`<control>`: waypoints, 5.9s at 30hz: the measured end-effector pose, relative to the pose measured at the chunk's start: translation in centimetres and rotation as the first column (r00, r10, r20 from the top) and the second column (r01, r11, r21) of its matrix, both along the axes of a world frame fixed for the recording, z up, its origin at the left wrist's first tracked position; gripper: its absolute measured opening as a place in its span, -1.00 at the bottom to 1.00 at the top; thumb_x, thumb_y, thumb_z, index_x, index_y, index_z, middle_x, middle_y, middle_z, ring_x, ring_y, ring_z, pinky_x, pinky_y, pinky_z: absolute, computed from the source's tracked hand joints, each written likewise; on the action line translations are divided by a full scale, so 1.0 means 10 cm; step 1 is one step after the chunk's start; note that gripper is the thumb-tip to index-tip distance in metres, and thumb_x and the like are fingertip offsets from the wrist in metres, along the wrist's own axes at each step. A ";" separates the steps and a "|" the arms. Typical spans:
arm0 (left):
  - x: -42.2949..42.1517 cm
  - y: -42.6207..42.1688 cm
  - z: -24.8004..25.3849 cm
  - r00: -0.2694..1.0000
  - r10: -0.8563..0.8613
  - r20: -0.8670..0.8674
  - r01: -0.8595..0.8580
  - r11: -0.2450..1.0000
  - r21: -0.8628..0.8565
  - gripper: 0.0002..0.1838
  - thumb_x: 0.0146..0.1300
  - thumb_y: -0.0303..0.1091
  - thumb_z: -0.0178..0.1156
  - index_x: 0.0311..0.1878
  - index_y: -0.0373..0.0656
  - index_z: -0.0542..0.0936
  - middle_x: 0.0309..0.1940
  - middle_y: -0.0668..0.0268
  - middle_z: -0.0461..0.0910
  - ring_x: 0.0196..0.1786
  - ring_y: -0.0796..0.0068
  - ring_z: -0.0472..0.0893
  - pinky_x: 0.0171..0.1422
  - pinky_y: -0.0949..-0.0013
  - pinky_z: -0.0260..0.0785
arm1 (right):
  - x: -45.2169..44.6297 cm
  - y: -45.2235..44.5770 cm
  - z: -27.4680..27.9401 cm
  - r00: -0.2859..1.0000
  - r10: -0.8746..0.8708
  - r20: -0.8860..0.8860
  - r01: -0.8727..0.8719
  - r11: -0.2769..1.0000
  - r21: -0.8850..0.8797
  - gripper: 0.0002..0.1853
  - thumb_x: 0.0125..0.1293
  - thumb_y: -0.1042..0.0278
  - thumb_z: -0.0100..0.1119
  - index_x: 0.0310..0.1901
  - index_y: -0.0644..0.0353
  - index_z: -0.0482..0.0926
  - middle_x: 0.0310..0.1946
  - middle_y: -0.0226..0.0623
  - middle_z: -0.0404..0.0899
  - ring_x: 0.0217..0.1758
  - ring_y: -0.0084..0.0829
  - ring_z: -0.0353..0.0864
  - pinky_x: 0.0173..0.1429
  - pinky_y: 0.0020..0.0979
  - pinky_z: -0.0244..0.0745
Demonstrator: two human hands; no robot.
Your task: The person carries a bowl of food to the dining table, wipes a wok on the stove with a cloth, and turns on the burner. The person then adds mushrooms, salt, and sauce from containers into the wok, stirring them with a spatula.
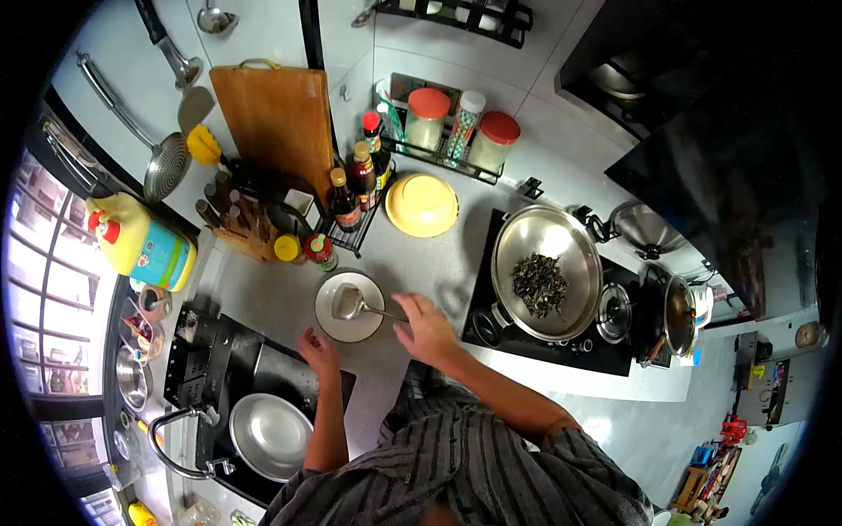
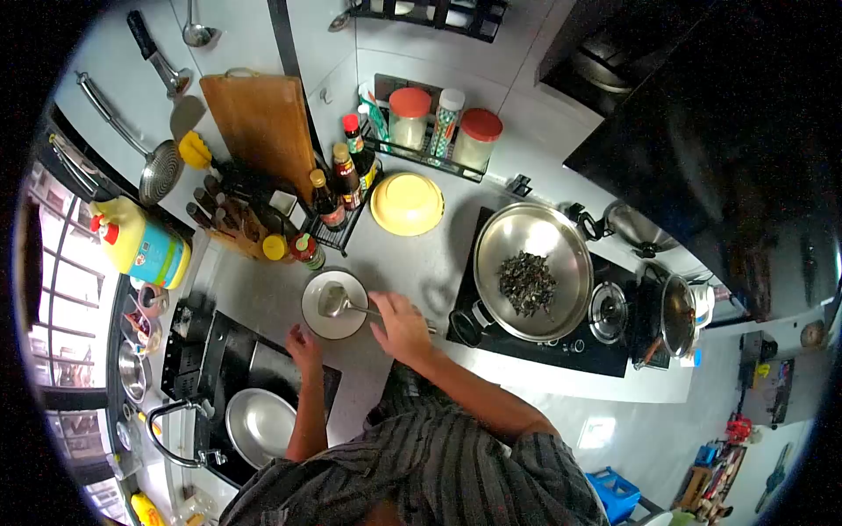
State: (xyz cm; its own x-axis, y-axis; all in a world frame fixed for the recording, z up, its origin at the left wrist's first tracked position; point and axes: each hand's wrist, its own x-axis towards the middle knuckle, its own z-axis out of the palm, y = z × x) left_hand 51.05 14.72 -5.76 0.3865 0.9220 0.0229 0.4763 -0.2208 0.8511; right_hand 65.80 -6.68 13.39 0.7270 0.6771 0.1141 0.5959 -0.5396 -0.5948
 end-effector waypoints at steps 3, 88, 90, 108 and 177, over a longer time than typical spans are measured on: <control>0.12 -0.07 0.54 0.988 0.021 0.153 -0.032 0.997 0.073 -0.77 0.41 -0.40 0.13 0.06 -0.27 0.56 -0.18 0.14 0.50 -0.19 0.26 0.45 -0.01 0.21 0.36 | 0.48 0.20 0.59 0.993 -0.081 0.088 0.065 0.982 0.175 -0.50 0.31 0.28 0.31 0.23 0.17 0.43 -0.01 -0.06 0.56 0.12 -0.06 0.60 0.20 -0.14 0.53; 0.82 -1.28 3.20 0.265 -0.878 0.399 0.920 0.107 -0.377 -0.67 0.63 -0.30 -0.17 -0.26 -0.25 0.45 -0.61 0.22 0.64 -0.33 0.37 0.75 -0.09 0.38 0.55 | 0.71 -1.42 1.69 0.909 0.146 -0.392 0.125 0.800 0.587 -0.55 0.29 0.48 0.42 0.20 0.16 0.55 -0.43 -0.68 0.20 -0.40 -0.75 0.18 -0.31 -0.65 0.16; 0.75 -1.42 3.08 0.224 -0.880 0.419 0.943 0.087 -0.322 -0.70 0.63 -0.34 -0.16 -0.23 -0.27 0.45 -0.60 0.23 0.65 -0.30 0.37 0.76 -0.08 0.36 0.57 | 0.62 -1.50 1.71 0.942 0.044 -0.332 0.121 0.879 0.461 -0.66 0.26 0.47 0.44 0.07 0.17 0.65 -0.47 -0.65 0.24 -0.42 -0.74 0.18 -0.34 -0.61 0.16; 1.06 -2.17 2.99 0.142 -0.963 0.228 0.963 0.081 -0.257 -0.78 0.54 -0.39 0.06 -0.16 -0.34 0.61 -0.52 0.24 0.69 -0.41 0.49 0.74 -0.23 0.43 0.55 | 0.27 -2.21 1.34 0.864 -0.390 -0.319 0.490 0.799 0.348 -0.87 0.42 0.42 0.30 -0.14 0.30 0.69 -0.50 -0.48 0.58 -0.49 -0.75 0.38 -0.40 -0.56 0.33; 0.99 -2.03 2.82 0.377 -0.883 0.280 0.905 0.287 -0.313 -0.75 0.56 -0.40 0.05 -0.29 -0.32 0.52 -0.54 0.24 0.67 -0.40 0.40 0.77 -0.24 0.39 0.60 | 0.73 -2.34 1.13 0.673 -0.140 -0.726 0.721 0.339 0.604 -0.80 0.52 0.26 0.20 -0.13 0.22 0.69 -0.49 -0.53 0.56 -0.56 -0.74 0.40 -0.53 -0.67 0.18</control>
